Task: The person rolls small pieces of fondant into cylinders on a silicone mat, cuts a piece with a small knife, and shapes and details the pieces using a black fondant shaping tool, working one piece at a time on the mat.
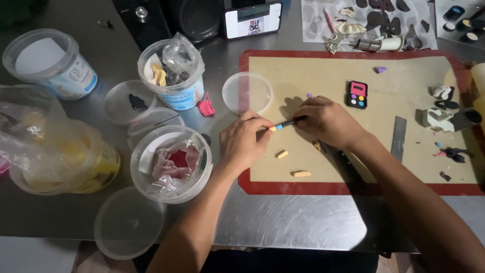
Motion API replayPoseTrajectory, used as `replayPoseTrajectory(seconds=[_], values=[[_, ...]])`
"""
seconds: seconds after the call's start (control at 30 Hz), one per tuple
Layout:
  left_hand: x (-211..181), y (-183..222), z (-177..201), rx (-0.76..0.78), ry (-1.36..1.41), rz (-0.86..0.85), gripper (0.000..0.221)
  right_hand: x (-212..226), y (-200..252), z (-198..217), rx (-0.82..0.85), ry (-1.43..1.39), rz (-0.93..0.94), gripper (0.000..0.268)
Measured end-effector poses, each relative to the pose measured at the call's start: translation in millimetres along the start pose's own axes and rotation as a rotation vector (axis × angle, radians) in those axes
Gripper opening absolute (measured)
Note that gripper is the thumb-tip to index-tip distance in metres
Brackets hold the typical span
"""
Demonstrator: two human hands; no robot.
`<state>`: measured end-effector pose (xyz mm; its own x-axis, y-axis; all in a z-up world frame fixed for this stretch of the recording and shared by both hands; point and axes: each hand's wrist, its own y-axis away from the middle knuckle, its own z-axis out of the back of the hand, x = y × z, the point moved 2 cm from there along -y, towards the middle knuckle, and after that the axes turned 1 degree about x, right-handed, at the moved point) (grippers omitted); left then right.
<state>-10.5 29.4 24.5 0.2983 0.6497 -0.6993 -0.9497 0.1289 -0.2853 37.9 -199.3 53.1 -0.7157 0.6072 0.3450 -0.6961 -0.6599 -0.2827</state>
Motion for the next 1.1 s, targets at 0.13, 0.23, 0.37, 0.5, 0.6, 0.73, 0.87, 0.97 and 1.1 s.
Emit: replayPoseTrajectory(seconds=[0.13,0.23,0.37,0.5,0.6,0.73,0.87,0.97,1.1], values=[[1,0,-2,0.010,-0.008,0.004,0.011,0,0,0,-0.001,0.002,0.008,0.021],[1,0,-2,-0.011,-0.016,-0.011,0.011,1,0,1,0.023,-0.017,-0.033,0.020],[5,-1,-4,-0.010,-0.003,-0.020,0.011,0,1,1,0.017,-0.016,-0.035,0.023],[3,-1,-4,-0.021,-0.036,-0.031,0.010,-4,4,-1,-0.014,-0.008,0.043,0.023],[1,-2,-3,0.018,-0.034,0.005,0.011,-6,4,-5,0.001,-0.017,-0.024,0.023],[-1,-1,-1,0.006,-0.015,0.001,0.012,0,1,-4,-0.012,-0.024,-0.027,0.025],[-1,-2,-2,0.013,-0.028,0.006,0.011,1,-1,-6,-0.012,-0.065,-0.011,0.023],[-1,-1,-2,0.010,-0.023,0.005,0.011,1,-2,-8,-0.014,-0.084,0.013,0.022],[-2,-1,-1,0.006,-0.022,-0.003,0.012,3,-3,-8,-0.018,-0.079,0.026,0.021]])
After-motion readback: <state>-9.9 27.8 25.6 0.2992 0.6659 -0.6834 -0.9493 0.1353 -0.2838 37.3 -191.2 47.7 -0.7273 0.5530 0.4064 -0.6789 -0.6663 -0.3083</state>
